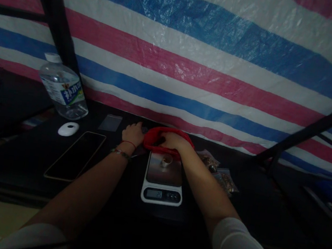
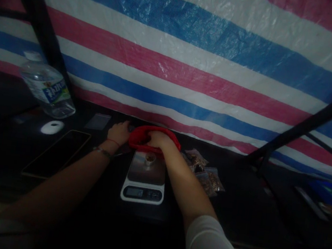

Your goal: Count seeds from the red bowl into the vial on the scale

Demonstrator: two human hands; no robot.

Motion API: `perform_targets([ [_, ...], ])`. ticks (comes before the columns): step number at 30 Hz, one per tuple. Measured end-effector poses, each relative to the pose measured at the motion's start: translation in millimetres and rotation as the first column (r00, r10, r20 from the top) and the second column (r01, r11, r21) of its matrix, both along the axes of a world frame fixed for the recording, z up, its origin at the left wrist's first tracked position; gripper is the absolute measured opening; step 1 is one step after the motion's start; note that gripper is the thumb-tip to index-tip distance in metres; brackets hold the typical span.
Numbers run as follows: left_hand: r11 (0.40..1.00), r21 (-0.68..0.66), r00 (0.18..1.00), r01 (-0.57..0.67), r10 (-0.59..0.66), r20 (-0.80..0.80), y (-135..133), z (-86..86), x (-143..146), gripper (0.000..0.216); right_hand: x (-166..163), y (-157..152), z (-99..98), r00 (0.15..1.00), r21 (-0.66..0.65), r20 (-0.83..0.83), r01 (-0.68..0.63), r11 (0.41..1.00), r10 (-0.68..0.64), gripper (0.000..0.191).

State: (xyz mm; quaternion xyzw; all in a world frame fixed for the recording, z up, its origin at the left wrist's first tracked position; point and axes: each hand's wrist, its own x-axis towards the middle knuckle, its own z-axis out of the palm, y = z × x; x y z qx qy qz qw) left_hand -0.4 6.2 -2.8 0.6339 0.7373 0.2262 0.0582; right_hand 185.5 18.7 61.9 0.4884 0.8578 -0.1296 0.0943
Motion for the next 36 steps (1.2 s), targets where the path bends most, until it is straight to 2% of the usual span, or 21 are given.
perform_targets([
  [4, 1.000, 0.028, 0.997, -0.012, 0.009, 0.080, -1.4, 4.6, 1.1, 0.058, 0.7, 0.5, -0.5, 0.999, -0.025, -0.035, 0.015, 1.000, -0.016, 0.037],
  [9, 0.951, 0.293, 0.982, -0.096, 0.042, 0.183, -4.2, 10.8, 5.1, 0.070, 4.3, 1.9, -0.3, 1.000, -0.019, 0.000, 0.014, 1.000, -0.014, 0.038],
  [14, 0.849, 0.529, 0.968, -0.007, -0.128, 0.218, -6.2, 10.5, 5.4, 0.070, 3.6, 2.2, -0.5, 0.999, 0.011, 0.036, -0.005, 1.000, 0.005, 0.034],
  [18, 0.768, 0.629, 0.944, 0.119, -0.283, 0.167, -8.3, 7.7, 4.7, 0.068, 4.0, 1.6, -0.3, 0.999, 0.030, 0.034, 0.010, 0.999, -0.011, 0.034],
  [21, 0.733, 0.631, 0.897, 0.253, -0.422, 0.131, -9.3, 6.2, 6.3, 0.068, 7.3, 0.6, 0.2, 1.000, 0.042, 0.007, 0.001, 0.999, -0.001, 0.035],
  [24, 0.746, 0.574, 0.860, 0.337, -0.492, 0.134, -9.6, 5.9, 8.2, 0.072, 12.8, -0.2, 0.0, 0.999, 0.093, -0.033, -0.028, 0.995, 0.031, 0.031],
  [30, 0.788, 0.518, 0.860, 0.333, -0.479, 0.175, -9.4, 7.2, 9.0, 0.074, 25.7, -7.8, 5.7, 0.977, 0.211, -0.193, -0.053, 0.976, 0.095, 0.026],
  [33, 0.793, 0.518, 0.862, 0.322, -0.471, 0.186, -8.9, 7.5, 9.0, 0.072, 31.6, -20.5, 18.1, 0.960, 0.207, -0.255, -0.060, 0.976, 0.113, 0.025],
  [36, 0.775, 0.543, 0.859, 0.323, -0.481, 0.177, -8.1, 7.4, 9.1, 0.071, 35.2, -39.2, 34.0, 0.935, 0.184, -0.307, -0.126, 0.975, 0.179, 0.024],
])
